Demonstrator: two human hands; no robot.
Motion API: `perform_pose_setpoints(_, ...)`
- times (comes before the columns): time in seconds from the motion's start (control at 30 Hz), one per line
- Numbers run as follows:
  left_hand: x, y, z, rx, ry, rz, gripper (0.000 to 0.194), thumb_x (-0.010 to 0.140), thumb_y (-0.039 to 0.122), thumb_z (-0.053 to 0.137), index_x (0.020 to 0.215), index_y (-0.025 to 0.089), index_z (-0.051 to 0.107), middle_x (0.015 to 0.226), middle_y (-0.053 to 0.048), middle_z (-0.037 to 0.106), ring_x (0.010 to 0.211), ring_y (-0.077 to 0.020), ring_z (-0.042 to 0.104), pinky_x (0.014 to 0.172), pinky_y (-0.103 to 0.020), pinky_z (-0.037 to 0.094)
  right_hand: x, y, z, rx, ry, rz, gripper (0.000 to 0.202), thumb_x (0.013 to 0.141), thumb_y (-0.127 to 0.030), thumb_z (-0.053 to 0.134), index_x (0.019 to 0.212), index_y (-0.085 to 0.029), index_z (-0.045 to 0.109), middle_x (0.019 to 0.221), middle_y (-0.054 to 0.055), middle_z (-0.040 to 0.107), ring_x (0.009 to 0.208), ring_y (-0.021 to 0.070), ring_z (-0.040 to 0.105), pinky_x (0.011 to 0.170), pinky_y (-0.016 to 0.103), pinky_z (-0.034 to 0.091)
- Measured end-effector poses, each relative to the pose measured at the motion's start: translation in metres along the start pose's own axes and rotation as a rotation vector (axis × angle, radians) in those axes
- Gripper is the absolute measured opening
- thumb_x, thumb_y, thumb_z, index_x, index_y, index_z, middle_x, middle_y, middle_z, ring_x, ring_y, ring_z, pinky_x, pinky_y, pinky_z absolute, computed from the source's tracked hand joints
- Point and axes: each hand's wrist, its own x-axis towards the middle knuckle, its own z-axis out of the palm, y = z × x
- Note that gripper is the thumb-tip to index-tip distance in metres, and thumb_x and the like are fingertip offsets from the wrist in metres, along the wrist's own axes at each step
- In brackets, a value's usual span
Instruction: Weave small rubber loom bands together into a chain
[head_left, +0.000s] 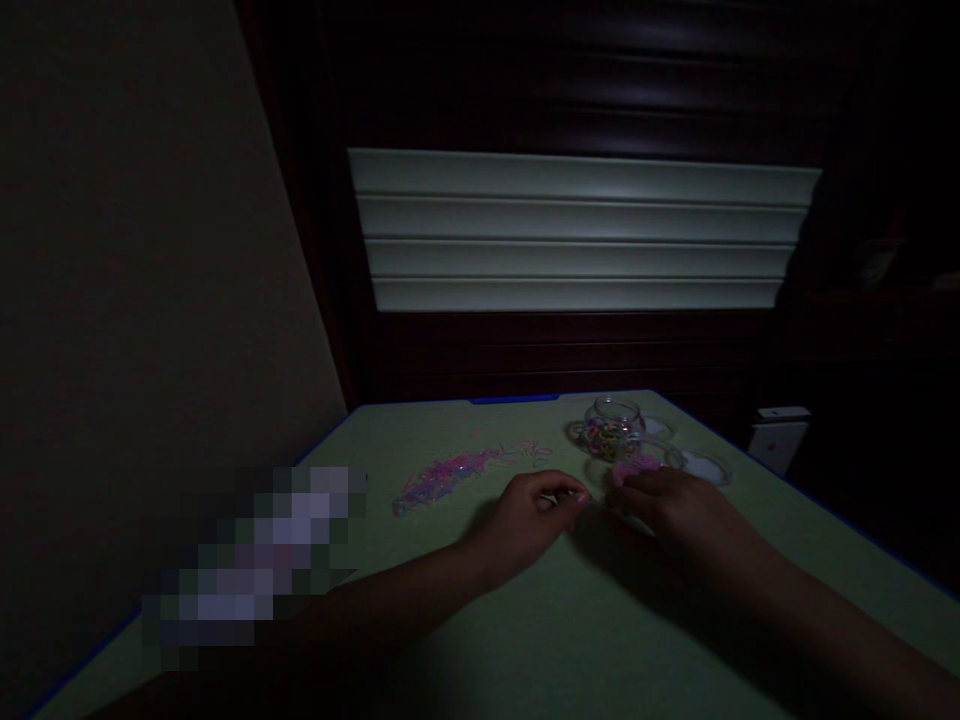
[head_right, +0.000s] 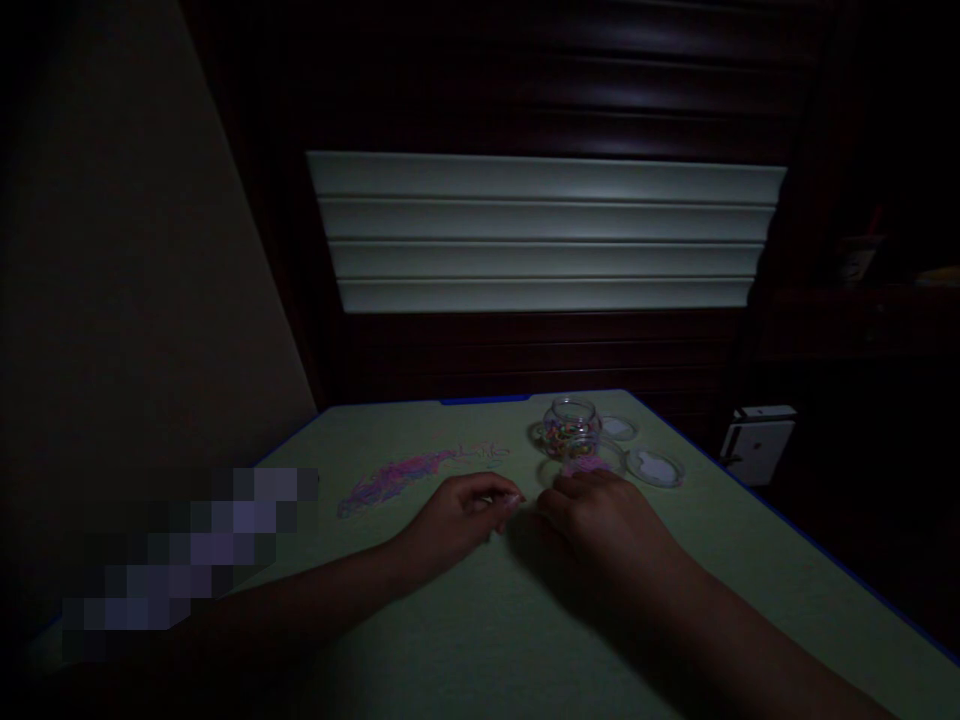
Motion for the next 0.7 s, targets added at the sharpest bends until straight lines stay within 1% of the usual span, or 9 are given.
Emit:
perform_pose_setpoints(0.13, -0.0006, 0.0008, -0.0003, 0.007, -0.001, -0.008, 0.02, 0.078, 0.033, 0.056, 0.083, 0.014, 0.062, 0.069, 0.001, 0.056, 0.059, -0.008, 0.048, 0.054, -0.019, 0.036, -0.0008, 0.0006, 0.0005, -0.007, -0.001, -0.011, 0.014, 0.083, -0.018, 0.049, 0.078, -0.019, 0.062, 0.074, 0.003, 0.062, 0.069, 0.015, 0.057, 0.063, 0.026, 0.033)
perform_pose_setpoints(0.23, -0.0013, 0.0043, 0.0005, 0.026, 0.012, -0.044, 0.019, 0.078, 0.032, 0.055, 0.081, 0.014, 0.061, 0.063, 0.003, 0.053, 0.055, -0.0072, 0.045, 0.051, -0.018, 0.034, -0.0008, 0.0002, -0.0003, -0.027, -0.002, -0.009, 0.015, 0.083, -0.017, 0.048, 0.075, -0.018, 0.061, 0.072, 0.003, 0.062, 0.066, 0.0147, 0.056, 0.062, 0.026, 0.033)
perform_pose_setpoints(0.37, -0.0016, 0.0076, 0.0014, 0.035, 0.024, -0.086, 0.017, 0.077, 0.031, 0.054, 0.08, 0.015, 0.06, 0.062, 0.003, 0.053, 0.053, -0.0073, 0.045, 0.05, -0.019, 0.032, -0.0005, -0.0002, -0.0008, -0.028, 0.012, -0.016, 0.016, 0.083, -0.014, 0.047, 0.074, -0.017, 0.061, 0.071, 0.004, 0.061, 0.065, 0.014, 0.055, 0.062, 0.026, 0.032)
perform_pose_setpoints(0.53, -0.0007, 0.0039, 0.0017, 0.058, 0.01, -0.102, 0.017, 0.078, 0.031, 0.052, 0.082, 0.016, 0.059, 0.059, 0.005, 0.05, 0.048, -0.0063, 0.041, 0.049, -0.019, 0.031, -0.0006, 0.0014, 0.0018, -0.042, 0.028, -0.044, 0.016, 0.082, -0.014, 0.047, 0.073, -0.018, 0.059, 0.07, 0.003, 0.06, 0.063, 0.0134, 0.053, 0.06, 0.026, 0.031)
perform_pose_setpoints(0.7, -0.0005, 0.0007, 0.0022, 0.083, 0.015, -0.096, 0.017, 0.079, 0.032, 0.051, 0.082, 0.016, 0.059, 0.059, 0.004, 0.051, 0.051, -0.0073, 0.042, 0.05, -0.019, 0.032, -0.0011, 0.0015, 0.0022, -0.05, 0.012, -0.016, 0.017, 0.083, -0.012, 0.045, 0.074, -0.017, 0.059, 0.071, 0.003, 0.06, 0.063, 0.0135, 0.054, 0.06, 0.026, 0.031)
